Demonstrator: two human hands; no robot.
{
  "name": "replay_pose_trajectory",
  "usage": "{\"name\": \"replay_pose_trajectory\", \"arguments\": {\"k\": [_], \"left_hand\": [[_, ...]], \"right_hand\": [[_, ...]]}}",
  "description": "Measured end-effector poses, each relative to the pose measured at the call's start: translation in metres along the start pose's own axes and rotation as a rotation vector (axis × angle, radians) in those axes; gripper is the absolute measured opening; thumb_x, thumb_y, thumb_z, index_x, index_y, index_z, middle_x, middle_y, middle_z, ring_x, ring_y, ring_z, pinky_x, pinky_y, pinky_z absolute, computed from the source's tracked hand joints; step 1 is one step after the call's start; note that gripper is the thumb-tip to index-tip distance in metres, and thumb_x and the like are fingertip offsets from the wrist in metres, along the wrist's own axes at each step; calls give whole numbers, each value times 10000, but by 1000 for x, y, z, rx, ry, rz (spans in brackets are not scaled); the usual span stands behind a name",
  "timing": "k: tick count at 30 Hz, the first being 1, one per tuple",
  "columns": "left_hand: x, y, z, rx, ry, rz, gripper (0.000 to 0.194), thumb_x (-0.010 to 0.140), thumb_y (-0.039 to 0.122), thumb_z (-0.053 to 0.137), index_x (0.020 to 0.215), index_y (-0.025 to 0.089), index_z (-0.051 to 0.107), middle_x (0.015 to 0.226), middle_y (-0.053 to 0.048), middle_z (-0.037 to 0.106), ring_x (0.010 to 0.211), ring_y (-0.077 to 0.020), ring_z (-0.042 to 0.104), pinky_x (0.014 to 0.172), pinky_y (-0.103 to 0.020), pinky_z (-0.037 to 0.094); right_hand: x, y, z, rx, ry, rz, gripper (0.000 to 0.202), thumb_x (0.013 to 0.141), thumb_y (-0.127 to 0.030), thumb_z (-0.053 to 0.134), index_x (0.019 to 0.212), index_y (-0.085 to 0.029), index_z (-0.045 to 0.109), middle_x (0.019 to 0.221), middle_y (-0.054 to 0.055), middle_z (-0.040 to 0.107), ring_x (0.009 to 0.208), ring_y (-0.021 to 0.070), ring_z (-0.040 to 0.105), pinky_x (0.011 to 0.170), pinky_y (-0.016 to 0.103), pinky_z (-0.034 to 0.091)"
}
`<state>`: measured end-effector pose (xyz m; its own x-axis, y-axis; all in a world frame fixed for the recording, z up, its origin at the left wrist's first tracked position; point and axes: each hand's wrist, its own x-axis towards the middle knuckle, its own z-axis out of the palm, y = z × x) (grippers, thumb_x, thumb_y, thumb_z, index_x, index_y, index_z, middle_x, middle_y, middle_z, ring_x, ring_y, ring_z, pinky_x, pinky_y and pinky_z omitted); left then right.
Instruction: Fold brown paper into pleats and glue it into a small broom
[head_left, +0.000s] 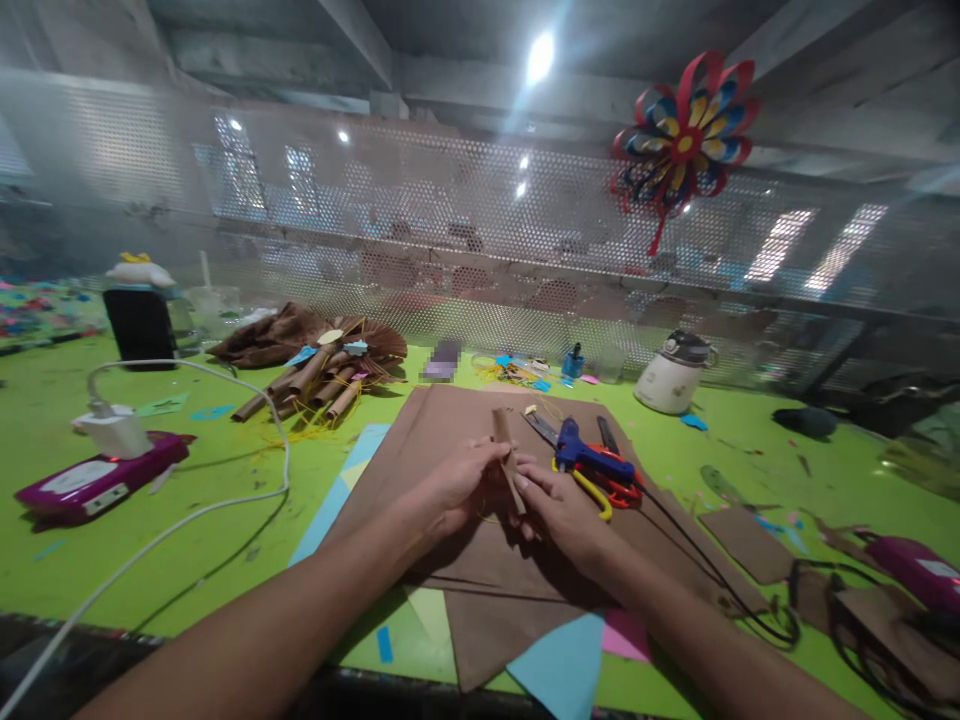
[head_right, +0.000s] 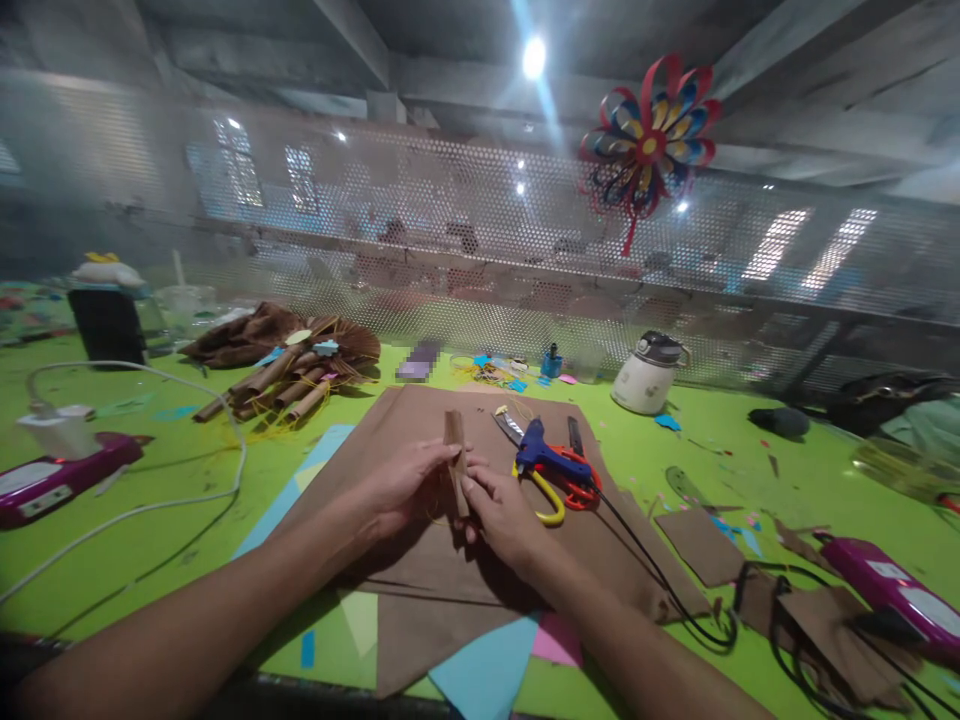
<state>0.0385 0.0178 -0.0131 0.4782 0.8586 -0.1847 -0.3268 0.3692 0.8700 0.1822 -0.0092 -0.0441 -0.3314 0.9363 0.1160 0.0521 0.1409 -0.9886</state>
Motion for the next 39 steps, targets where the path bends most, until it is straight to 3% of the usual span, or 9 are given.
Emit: {"name": "replay_pose_trajectory", "arguments": {"k": [8,16,21,24,26,28,31,34,39], "left_hand": [[0,-13,5,42,-81,21,196,808,307,537,784,120,593,570,-55,620,410,-172,569,393,-268,438],[-1,-7,2,-12,48,43,157,849,274,517,875,132,580,681,-65,641,505,-163,593,438,-264,468],[-2,25,-10,-154,206,213,138,890,158,445,852,116,571,744,-78,640,667,-154,638,668,-291,541],[-2,39,-20,-176,274,279,115,883,136,455,881,112,568,659,-30,590,551,-102,578,529,-206,482],[0,43,-27,-186,273,309,102,874,119,463,878,107,564,620,-3,551,499,-69,527,461,-158,410],[3,41,-31,-193,270,285,96,871,110,456,859,108,551,599,12,525,463,-51,489,426,-139,356],[9,31,-33,-172,281,186,105,879,124,437,847,113,536,576,18,512,419,-43,453,392,-135,304],[14,18,-31,-121,227,114,103,885,163,441,856,126,533,569,22,515,399,-41,441,380,-133,276],[16,5,-29,-39,168,105,98,869,197,441,869,135,518,561,29,517,380,-39,419,356,-139,204]], "right_hand": [[-1,0,3,73,39,14,347,832,-511,525,829,-164,533,548,-49,504,404,85,468,400,213,434],[-1,-6,10,95,61,64,426,838,-576,497,802,-153,526,516,-34,533,364,63,438,358,166,311],[-12,-11,22,-1,-97,112,401,879,-535,440,815,-155,550,482,-50,495,364,61,380,386,177,316],[-28,-28,22,-324,-264,-8,300,901,-391,452,826,-157,623,589,-14,554,500,87,491,486,191,382],[-36,-45,16,-534,-491,-182,229,877,-339,506,895,-183,673,742,29,639,662,138,578,604,231,445],[-36,-60,3,-674,-483,-282,219,846,-348,556,947,-211,694,882,64,674,836,198,610,751,297,473],[-7,-70,-30,-766,-166,-208,268,874,-351,507,1019,-218,688,997,75,689,862,203,618,770,319,480],[49,-62,-72,-1051,10,-63,258,890,-282,478,923,-168,707,864,56,696,817,188,602,741,290,458],[135,-38,-114,-1293,82,262,170,844,-209,591,868,-73,691,911,94,674,840,207,608,732,295,478]]}}
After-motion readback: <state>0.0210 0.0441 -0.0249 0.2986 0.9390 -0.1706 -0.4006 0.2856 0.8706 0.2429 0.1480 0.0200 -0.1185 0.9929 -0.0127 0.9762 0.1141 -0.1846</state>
